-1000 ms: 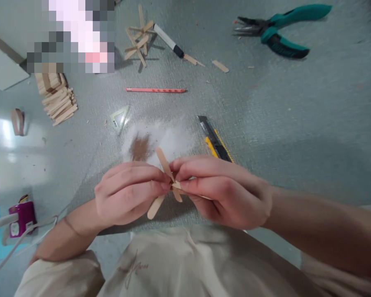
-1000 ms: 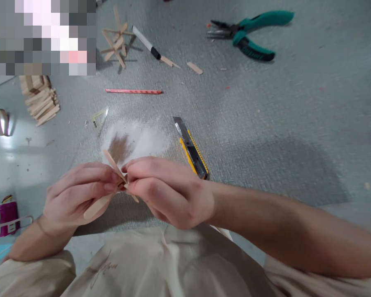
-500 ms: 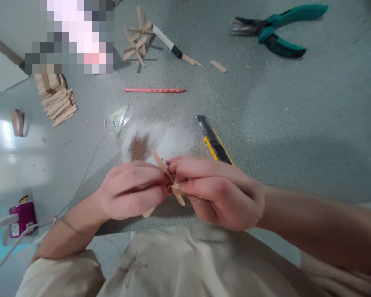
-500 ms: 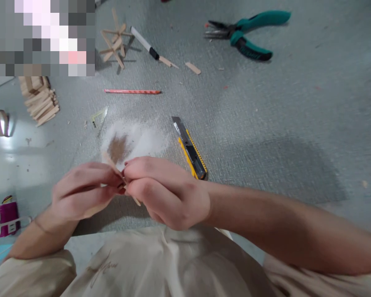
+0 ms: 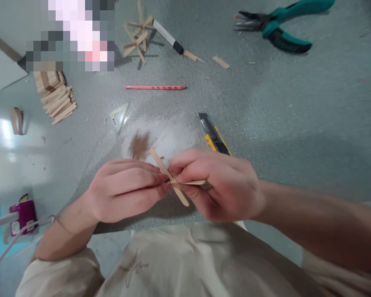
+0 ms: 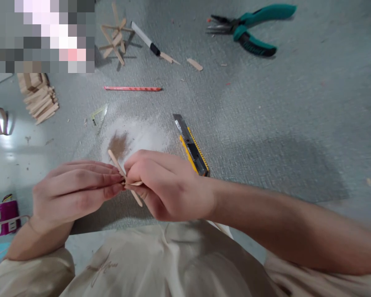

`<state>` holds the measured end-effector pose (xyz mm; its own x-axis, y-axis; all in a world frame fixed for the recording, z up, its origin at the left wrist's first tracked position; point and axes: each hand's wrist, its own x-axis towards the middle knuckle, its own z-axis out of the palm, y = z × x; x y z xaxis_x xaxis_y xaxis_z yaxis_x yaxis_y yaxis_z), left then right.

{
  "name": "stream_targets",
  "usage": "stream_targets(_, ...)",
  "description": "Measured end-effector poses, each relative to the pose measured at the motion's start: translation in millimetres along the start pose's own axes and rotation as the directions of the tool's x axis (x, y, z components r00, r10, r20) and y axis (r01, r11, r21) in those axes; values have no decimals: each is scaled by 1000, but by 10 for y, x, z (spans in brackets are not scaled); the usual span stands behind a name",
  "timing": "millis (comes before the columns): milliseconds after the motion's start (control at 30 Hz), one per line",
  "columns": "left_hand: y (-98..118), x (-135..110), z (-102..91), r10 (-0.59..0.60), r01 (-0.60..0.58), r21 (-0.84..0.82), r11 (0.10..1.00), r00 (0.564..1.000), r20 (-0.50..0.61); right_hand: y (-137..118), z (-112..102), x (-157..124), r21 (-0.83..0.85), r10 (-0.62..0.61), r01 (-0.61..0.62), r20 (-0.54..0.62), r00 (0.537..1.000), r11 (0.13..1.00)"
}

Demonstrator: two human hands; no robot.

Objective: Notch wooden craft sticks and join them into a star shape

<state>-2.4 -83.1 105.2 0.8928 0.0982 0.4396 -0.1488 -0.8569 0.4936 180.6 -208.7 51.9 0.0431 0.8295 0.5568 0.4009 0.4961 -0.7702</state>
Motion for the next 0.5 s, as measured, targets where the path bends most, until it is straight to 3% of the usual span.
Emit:
stream_targets(133,67,27,-7,34,-35,29,999,999,38,0,-21,22,23,23,-24,36,999,999)
stream_targets(267,58,2,39,-114,114,-22,993,993,-11,22,-62,50,50,-52,49,65,997,998)
stream_targets(400,-13,-14,125,-103,98,-45,994,987,-125,40,-99,82,21,23,-24,79,997,999)
stream_targets(500,-22,3,181,-201,182,-140,973,970,-137,41,-116,102,21,90,-92,86,992,996)
